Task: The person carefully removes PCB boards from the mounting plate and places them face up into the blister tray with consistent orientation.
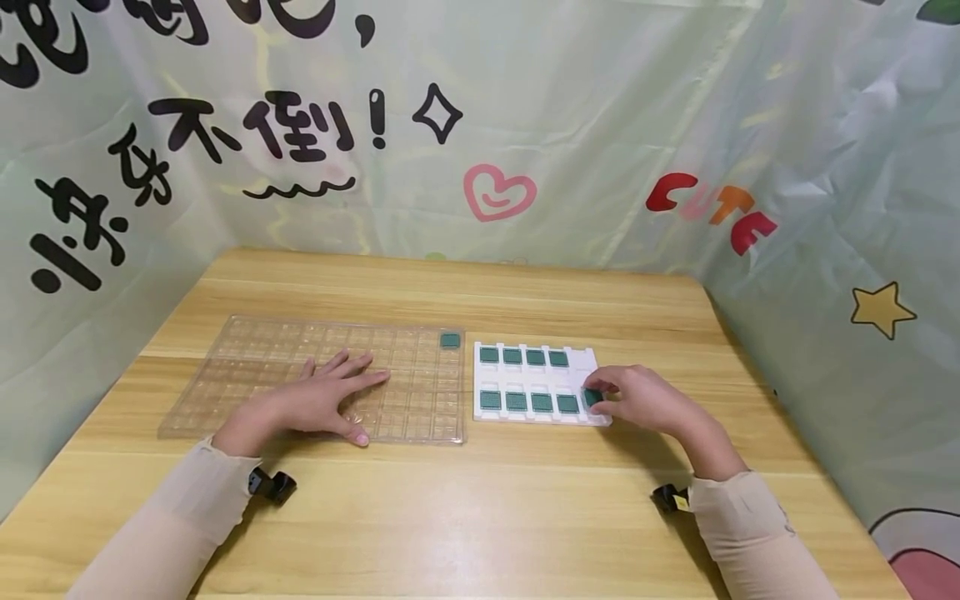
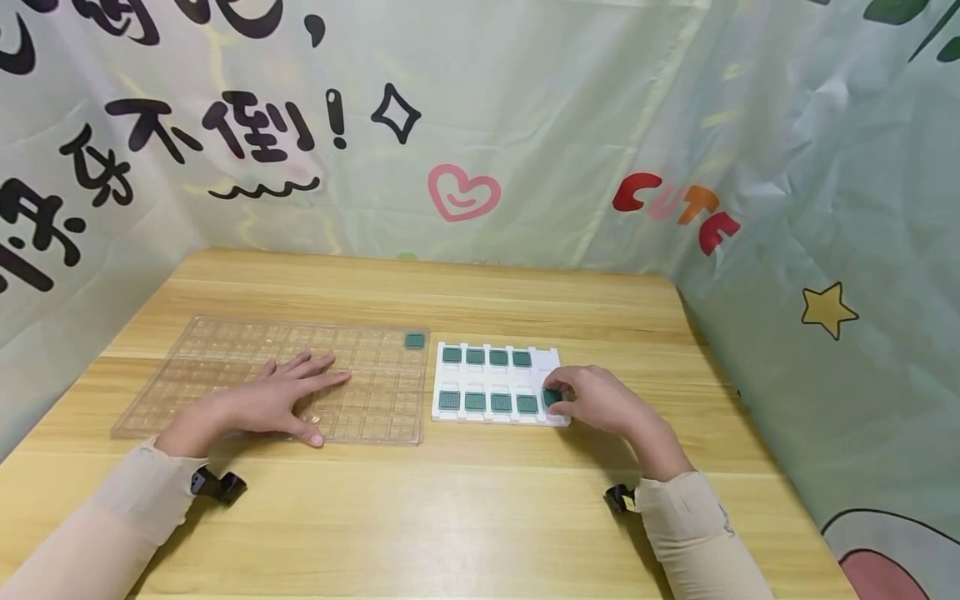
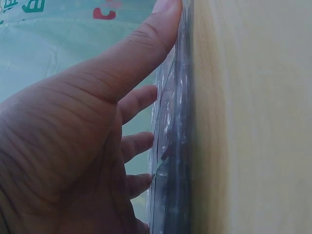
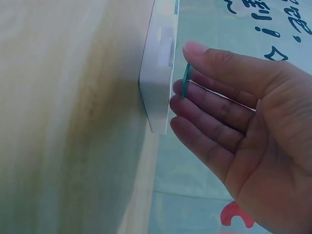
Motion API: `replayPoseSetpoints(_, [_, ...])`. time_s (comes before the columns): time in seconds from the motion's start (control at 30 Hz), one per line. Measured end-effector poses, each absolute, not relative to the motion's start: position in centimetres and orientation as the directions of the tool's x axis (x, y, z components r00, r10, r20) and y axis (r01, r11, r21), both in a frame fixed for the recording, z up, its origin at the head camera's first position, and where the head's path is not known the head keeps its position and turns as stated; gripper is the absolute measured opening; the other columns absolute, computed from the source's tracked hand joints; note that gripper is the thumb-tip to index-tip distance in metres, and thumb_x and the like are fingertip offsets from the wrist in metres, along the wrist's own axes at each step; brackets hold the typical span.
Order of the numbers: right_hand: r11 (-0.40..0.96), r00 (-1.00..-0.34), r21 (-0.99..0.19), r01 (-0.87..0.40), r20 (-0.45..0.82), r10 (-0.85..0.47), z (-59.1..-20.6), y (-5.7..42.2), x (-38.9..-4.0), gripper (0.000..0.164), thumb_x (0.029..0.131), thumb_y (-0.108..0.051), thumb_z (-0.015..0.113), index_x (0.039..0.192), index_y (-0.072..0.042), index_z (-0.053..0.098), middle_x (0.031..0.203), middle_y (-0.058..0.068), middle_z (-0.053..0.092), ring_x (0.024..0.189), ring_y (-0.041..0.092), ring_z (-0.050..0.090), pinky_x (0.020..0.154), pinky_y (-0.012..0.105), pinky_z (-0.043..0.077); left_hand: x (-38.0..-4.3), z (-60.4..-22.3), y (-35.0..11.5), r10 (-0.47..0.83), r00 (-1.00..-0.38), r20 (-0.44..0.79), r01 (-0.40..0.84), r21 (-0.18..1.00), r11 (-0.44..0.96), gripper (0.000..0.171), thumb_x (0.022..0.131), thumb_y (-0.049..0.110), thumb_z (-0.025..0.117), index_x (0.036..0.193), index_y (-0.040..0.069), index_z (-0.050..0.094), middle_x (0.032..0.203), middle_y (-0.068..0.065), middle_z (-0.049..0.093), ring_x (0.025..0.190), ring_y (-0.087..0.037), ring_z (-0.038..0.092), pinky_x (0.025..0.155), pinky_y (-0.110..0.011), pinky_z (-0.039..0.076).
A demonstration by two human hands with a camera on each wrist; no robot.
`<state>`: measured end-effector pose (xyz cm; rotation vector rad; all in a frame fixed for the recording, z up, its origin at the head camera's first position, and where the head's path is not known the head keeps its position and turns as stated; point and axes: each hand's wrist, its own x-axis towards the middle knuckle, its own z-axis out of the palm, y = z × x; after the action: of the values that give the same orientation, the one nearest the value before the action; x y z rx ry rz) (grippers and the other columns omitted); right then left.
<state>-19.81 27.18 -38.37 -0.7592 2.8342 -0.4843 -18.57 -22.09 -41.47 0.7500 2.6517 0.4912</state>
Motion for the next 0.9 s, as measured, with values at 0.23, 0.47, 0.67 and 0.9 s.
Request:
replayPoseSetpoints(0.23, [0.801, -0.848, -0.334, -0.496, -0.013, -0.53, -38.2, 27.4, -19.6, 0.03, 0.085, -0.016, 0.077, 0.113, -0.005, 0.071, 0.103, 0.003, 0.07, 0.092, 0.02, 0.065, 0.082, 0.044, 0.052, -18.6, -41.6, -22.2, 0.554, -0.801, -0.225, 0.441, 0.404, 0.802, 0.105, 0.07, 0.072, 0.069, 0.156, 0.028, 0.028, 0.163, -0.013, 0.007, 0.145, -0.046, -0.003, 0.101, -0.077, -0.005])
replayPoseSetpoints(0.47, [0.809, -0.859, -0.316, -0.495, 0.041, -0.51, -37.7, 27.4, -19.4, 0.032, 0.085, -0.02, 0.078, 0.113, -0.006, 0.072, 0.103, 0.004, 0.071, 0.091, 0.021, 0.065, 0.08, 0.044, 0.053, -18.6, -41.6, -22.1, 0.553, -0.802, -0.227, 0.439, 0.406, 0.802, 0.106, 0.07, 0.072, 0.07, 0.156, 0.028, 0.028, 0.163, -0.013, 0.008, 0.145, -0.046, -0.003, 0.101, -0.076, -0.006])
replayPoseSetpoints(0.67, [0.8, -0.849, -0.308, -0.515, 0.05, -0.527, -36.9, 26.7, -19.8, 0.033, 0.085, -0.02, 0.078, 0.114, -0.006, 0.072, 0.103, 0.002, 0.071, 0.09, 0.019, 0.064, 0.079, 0.042, 0.053, -18.5, -41.4, -22.1, 0.549, -0.804, -0.229, 0.437, 0.399, 0.806, 0.105, 0.07, 0.071, 0.07, 0.156, 0.027, 0.029, 0.163, -0.014, 0.008, 0.145, -0.046, -0.002, 0.102, -0.076, -0.005])
replayPoseSetpoints(0.9, [0.792, -0.83, -0.278, -0.544, 0.04, -0.556, -36.5, 25.3, -20.3, 0.034, 0.086, -0.024, 0.077, 0.116, -0.009, 0.072, 0.107, 0.001, 0.07, 0.091, 0.017, 0.065, 0.08, 0.04, 0.054, -18.5, -41.4, -22.1, 0.551, -0.803, -0.226, 0.437, 0.403, 0.804, 0.106, 0.07, 0.072, 0.071, 0.156, 0.027, 0.029, 0.163, -0.014, 0.009, 0.145, -0.046, -0.002, 0.102, -0.076, -0.005])
